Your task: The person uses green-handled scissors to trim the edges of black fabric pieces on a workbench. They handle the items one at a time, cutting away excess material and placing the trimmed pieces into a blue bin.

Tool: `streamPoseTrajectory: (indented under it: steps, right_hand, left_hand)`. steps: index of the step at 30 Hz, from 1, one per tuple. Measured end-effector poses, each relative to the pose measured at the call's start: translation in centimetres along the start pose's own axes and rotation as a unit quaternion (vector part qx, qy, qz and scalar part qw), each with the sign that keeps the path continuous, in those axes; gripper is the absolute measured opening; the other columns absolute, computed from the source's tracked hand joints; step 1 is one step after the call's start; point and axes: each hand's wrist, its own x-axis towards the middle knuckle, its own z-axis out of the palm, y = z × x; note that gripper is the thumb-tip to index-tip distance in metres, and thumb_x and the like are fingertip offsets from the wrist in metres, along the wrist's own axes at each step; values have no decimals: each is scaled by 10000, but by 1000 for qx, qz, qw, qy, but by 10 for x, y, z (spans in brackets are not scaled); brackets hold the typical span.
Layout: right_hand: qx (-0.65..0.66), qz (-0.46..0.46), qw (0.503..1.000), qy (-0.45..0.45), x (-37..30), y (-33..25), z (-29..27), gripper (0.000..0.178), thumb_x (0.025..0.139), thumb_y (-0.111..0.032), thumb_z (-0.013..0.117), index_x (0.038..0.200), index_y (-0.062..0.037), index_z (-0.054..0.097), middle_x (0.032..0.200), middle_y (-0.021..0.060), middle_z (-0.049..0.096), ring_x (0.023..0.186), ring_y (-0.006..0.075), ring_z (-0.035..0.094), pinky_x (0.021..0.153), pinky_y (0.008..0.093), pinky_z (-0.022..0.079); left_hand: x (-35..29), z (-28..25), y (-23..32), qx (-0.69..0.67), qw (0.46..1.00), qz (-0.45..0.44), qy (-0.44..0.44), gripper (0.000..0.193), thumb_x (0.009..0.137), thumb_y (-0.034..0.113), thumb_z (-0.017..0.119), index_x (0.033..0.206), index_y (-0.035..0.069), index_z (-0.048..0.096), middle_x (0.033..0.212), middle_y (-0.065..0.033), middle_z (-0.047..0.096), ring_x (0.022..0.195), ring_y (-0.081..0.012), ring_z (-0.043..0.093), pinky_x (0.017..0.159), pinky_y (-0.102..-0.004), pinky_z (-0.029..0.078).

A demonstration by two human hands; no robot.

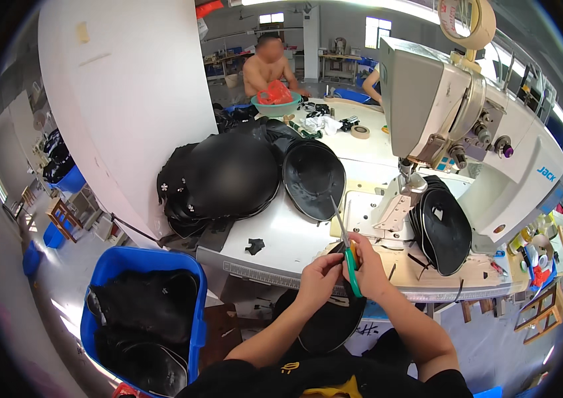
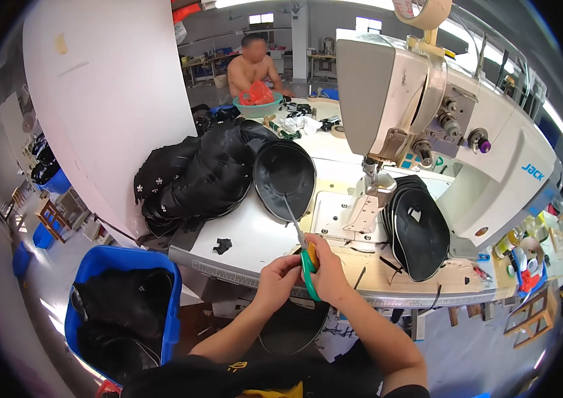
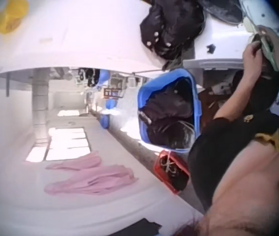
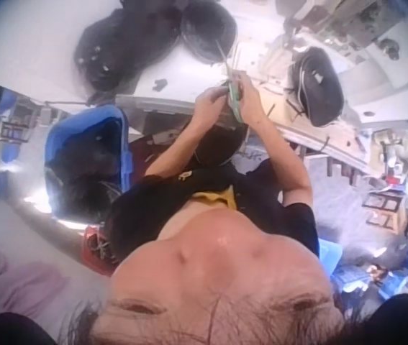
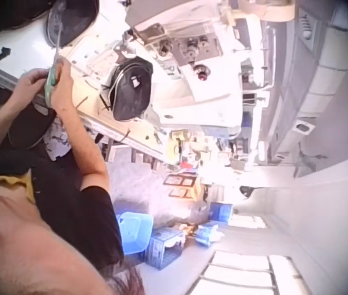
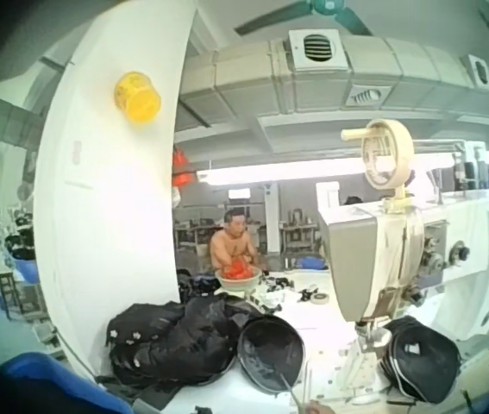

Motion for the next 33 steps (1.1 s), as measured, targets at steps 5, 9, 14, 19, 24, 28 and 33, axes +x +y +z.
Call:
streamPoseTrajectory:
  steps: [5, 9, 14, 19, 24, 28, 33]
  right_hand:
    - [-25, -21, 999, 39, -18, 22, -4, 625, 707, 70, 614, 1271, -72, 383, 855, 82, 556, 751, 147, 533, 701, 266, 450]
    - [74, 2, 990, 118, -24, 24, 0, 516, 751, 73, 571, 1221, -60, 405, 775, 30, 537, 608, 70, 504, 535, 202, 415]
    - [292, 160, 935, 119, -20, -13, -14, 547, 734, 68, 621, 1219, -42, 394, 776, 29, 533, 621, 83, 517, 521, 209, 430]
    - [131, -19, 988, 79, -23, 5, -10, 599, 748, 6, 694, 1258, -42, 382, 877, 29, 525, 771, 92, 505, 688, 219, 433]
    - [202, 47, 978, 12, -21, 7, -17, 593, 782, 0, 683, 1295, -33, 387, 873, 5, 490, 802, 88, 471, 745, 213, 403]
    - [-122, -24, 989, 81, -35, -12, -42, 619, 700, -115, 787, 1238, -42, 489, 834, 34, 501, 765, 132, 491, 671, 253, 416]
    - [-382, -109, 916, 49, -63, -16, -88, 599, 643, -269, 789, 1177, -138, 551, 836, 88, 519, 785, 277, 528, 721, 391, 419]
  left_hand:
    - [-2, 15, -17, 43, 999, 31, 4, 142, 828, -65, 553, 952, -3, 524, 875, -42, 594, 770, -86, 584, 680, -218, 495]
    - [-4, 15, -26, 1, 1000, -6, 1, 153, 809, -71, 563, 881, 35, 480, 848, -31, 560, 696, -78, 556, 625, -215, 480]
    - [-6, 14, -18, -73, 997, 3, -4, 180, 805, -83, 556, 846, 46, 438, 875, -75, 560, 671, -126, 597, 607, -241, 513]
    - [-6, 18, -6, -119, 992, 14, 38, 145, 823, -49, 577, 915, 27, 496, 843, -59, 571, 692, -129, 602, 649, -262, 539]
    - [0, 19, -11, -138, 988, -27, 65, 134, 832, -41, 581, 912, 29, 499, 851, -54, 575, 717, -115, 600, 652, -252, 532]
    - [-1, 23, -11, -159, 985, -8, 64, 162, 824, -41, 596, 916, 45, 494, 835, -45, 573, 702, -107, 580, 636, -224, 475]
    - [5, 23, -18, -197, 976, -14, 90, 187, 816, -39, 608, 907, 65, 482, 816, -43, 578, 668, -108, 561, 601, -219, 433]
